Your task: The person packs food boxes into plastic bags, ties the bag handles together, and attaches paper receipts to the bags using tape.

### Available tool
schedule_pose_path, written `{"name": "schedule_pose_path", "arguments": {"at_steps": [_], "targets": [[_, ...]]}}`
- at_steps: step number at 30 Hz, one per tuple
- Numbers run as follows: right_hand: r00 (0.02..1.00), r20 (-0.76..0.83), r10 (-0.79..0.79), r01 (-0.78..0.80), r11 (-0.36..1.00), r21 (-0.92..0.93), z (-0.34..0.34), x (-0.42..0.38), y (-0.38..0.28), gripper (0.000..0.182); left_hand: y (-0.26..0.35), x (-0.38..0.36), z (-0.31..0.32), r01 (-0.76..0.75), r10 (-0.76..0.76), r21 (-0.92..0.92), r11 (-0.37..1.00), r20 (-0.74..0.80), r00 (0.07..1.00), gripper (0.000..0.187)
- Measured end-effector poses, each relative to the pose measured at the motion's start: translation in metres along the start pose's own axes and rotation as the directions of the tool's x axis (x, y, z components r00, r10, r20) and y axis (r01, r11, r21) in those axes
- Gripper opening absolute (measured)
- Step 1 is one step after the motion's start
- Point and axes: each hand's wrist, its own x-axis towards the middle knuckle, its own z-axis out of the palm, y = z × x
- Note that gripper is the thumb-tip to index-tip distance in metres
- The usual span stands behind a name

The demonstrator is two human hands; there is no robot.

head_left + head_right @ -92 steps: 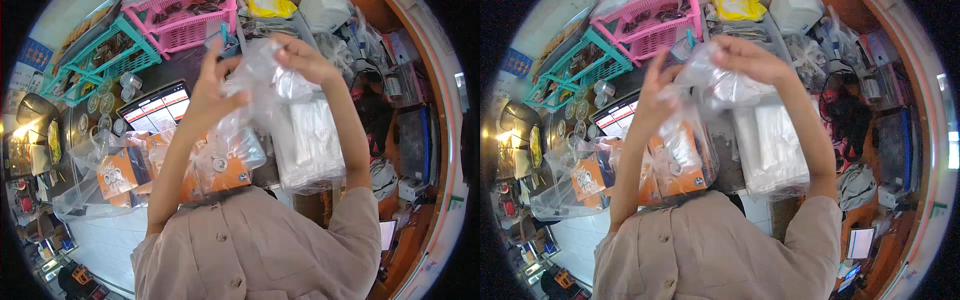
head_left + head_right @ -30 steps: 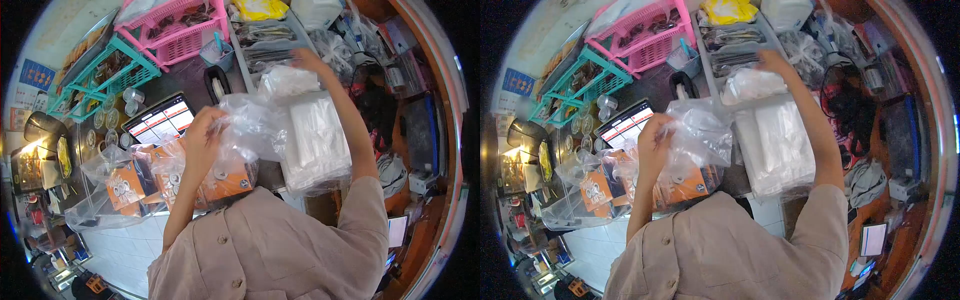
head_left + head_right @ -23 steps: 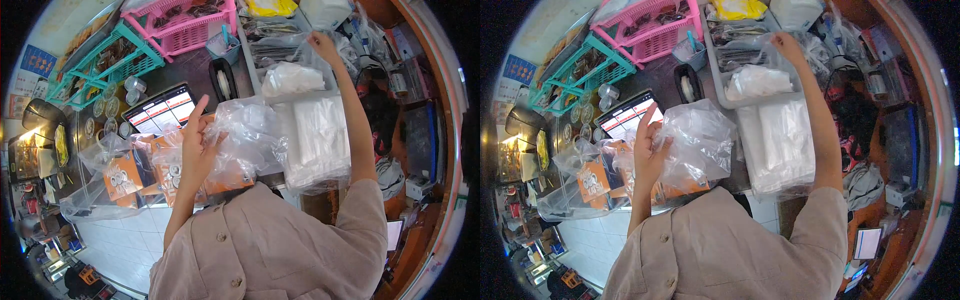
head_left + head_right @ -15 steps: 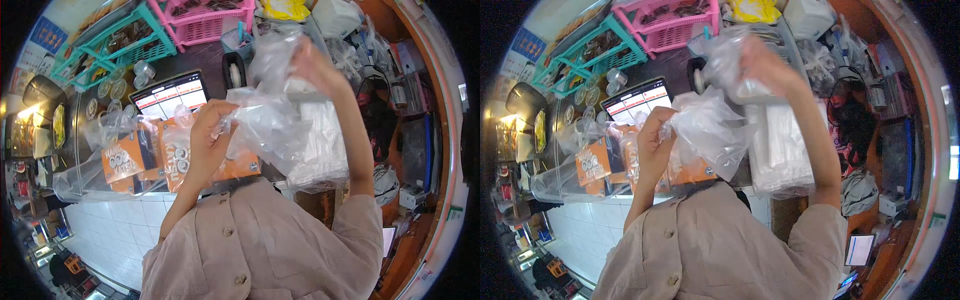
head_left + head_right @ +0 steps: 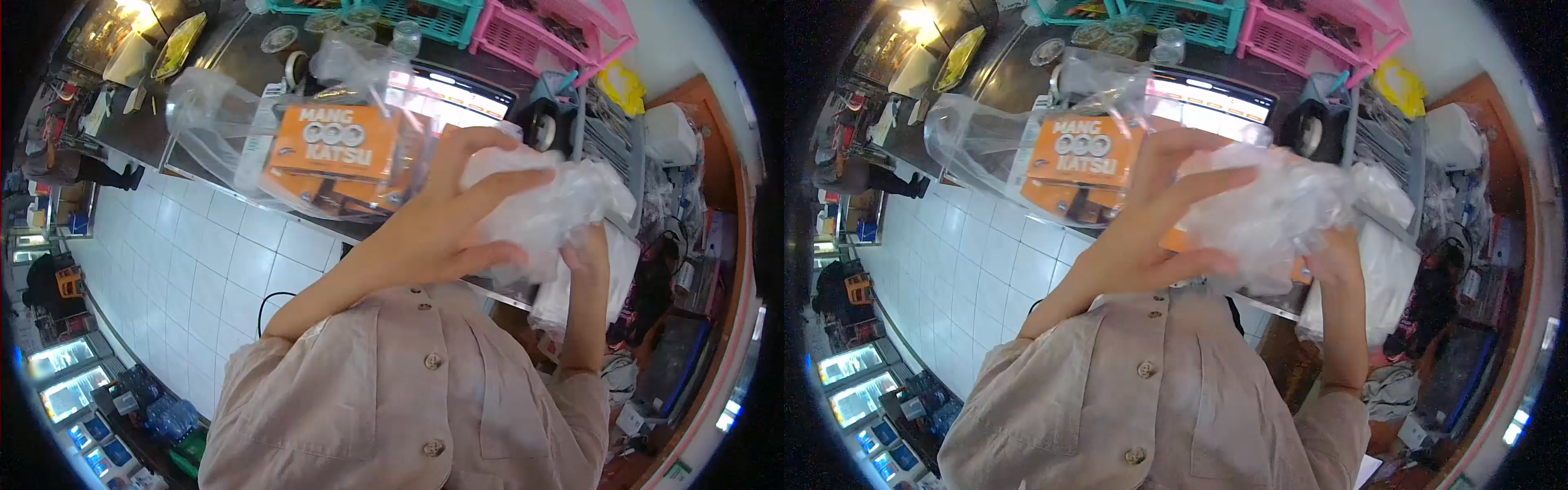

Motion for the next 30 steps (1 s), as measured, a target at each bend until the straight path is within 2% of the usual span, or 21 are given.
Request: {"name": "schedule_pose_path", "arguments": {"at_steps": [1, 2, 4, 6, 8, 9, 10, 11, 12, 13, 14, 15, 17, 20, 23, 26, 29, 30], "targets": [[0.991, -0.13, -0.01, 0.012, 1.0, 0.01, 0.013, -0.002, 0.001, 0.045, -0.002, -0.018, -0.023, -0.07, 0.082, 0.082, 0.994, -0.142, 0.987, 0.06], [0.973, -0.219, -0.074, 0.099, 0.99, 0.105, 0.035, -0.002, -0.004, 0.043, -0.006, -0.036, -0.045, -0.127, 0.169, 0.166, 0.978, -0.272, 0.947, 0.058], [0.895, -0.414, -0.165, 0.287, 0.923, 0.254, 0.092, -0.001, -0.015, 0.039, -0.019, -0.06, -0.094, 0.063, 0.031, 0.249, 0.966, -0.356, 0.934, 0.046], [0.903, -0.305, -0.304, 0.292, 0.953, -0.083, 0.155, 0.011, 0.001, 0.038, -0.036, -0.077, -0.142, 0.253, -0.094, 0.311, 0.916, -0.446, 0.89, 0.035], [0.914, -0.156, -0.374, 0.285, 0.867, -0.409, 0.224, 0.029, 0.021, 0.038, -0.051, -0.094, -0.18, 0.443, -0.213, 0.349, 0.825, -0.535, 0.818, 0.025], [0.941, 0.0, -0.339, 0.28, 0.776, -0.566, 0.248, 0.04, 0.033, 0.036, -0.058, -0.103, -0.188, 0.472, -0.297, 0.26, 0.842, -0.508, 0.808, 0.022], [0.956, 0.227, -0.187, 0.294, 0.615, -0.731, 0.265, 0.046, 0.049, 0.035, -0.064, -0.112, -0.196, 0.506, -0.378, 0.17, 0.846, -0.478, 0.793, 0.019], [0.916, 0.4, 0.031, 0.351, 0.423, -0.835, 0.279, 0.049, 0.065, 0.033, -0.071, -0.123, -0.196, 0.485, -0.466, -0.033, 0.874, -0.342, 0.816, 0.018], [0.858, 0.471, 0.205, 0.406, 0.291, -0.867, 0.291, 0.048, 0.079, 0.032, -0.07, -0.132, -0.194, 0.361, -0.383, -0.143, 0.922, -0.181, 0.906, 0.015], [0.814, 0.51, 0.279, 0.469, 0.203, -0.859, 0.299, 0.045, 0.093, 0.031, -0.065, -0.137, -0.19, 0.238, -0.256, -0.27, 0.933, -0.031, 0.966, 0.012], [0.824, 0.504, 0.261, 0.475, 0.167, -0.864, 0.302, 0.041, 0.101, 0.03, -0.057, -0.133, -0.182, 0.162, -0.134, -0.337, 0.928, 0.105, 0.985, 0.011], [0.829, 0.502, 0.246, 0.481, 0.142, -0.865, 0.303, 0.036, 0.108, 0.03, -0.049, -0.129, -0.172, 0.096, 0.001, -0.414, 0.905, 0.228, 0.974, 0.011], [0.855, 0.48, 0.196, 0.462, 0.131, -0.877, 0.301, 0.027, 0.112, 0.029, -0.053, -0.138, -0.144, 0.179, 0.081, -0.508, 0.842, 0.447, 0.891, 0.015], [0.884, 0.441, 0.153, 0.423, 0.136, -0.896, 0.299, 0.015, 0.11, 0.027, -0.05, -0.137, -0.136, -0.021, 0.219, -0.549, 0.835, 0.297, 0.929, 0.017], [0.91, 0.393, 0.136, 0.375, 0.142, -0.916, 0.297, 0.009, 0.107, 0.026, -0.056, -0.137, -0.145, -0.009, 0.188, -0.536, 0.844, 0.281, 0.941, 0.017], [0.918, 0.372, 0.141, 0.352, 0.148, -0.924, 0.296, 0.002, 0.108, 0.026, -0.059, -0.148, -0.152, 0.117, 0.093, -0.57, 0.813, 0.326, 0.941, 0.019], [0.916, 0.368, 0.157, 0.346, 0.153, -0.926, 0.302, -0.009, 0.113, 0.026, -0.06, -0.15, -0.17, 0.418, -0.111, -0.644, 0.641, 0.461, 0.88, 0.025], [0.913, 0.373, 0.164, 0.35, 0.154, -0.924, 0.305, -0.011, 0.114, 0.026, -0.059, -0.15, -0.175, 0.442, -0.159, -0.726, 0.527, 0.427, 0.89, 0.026]]}}
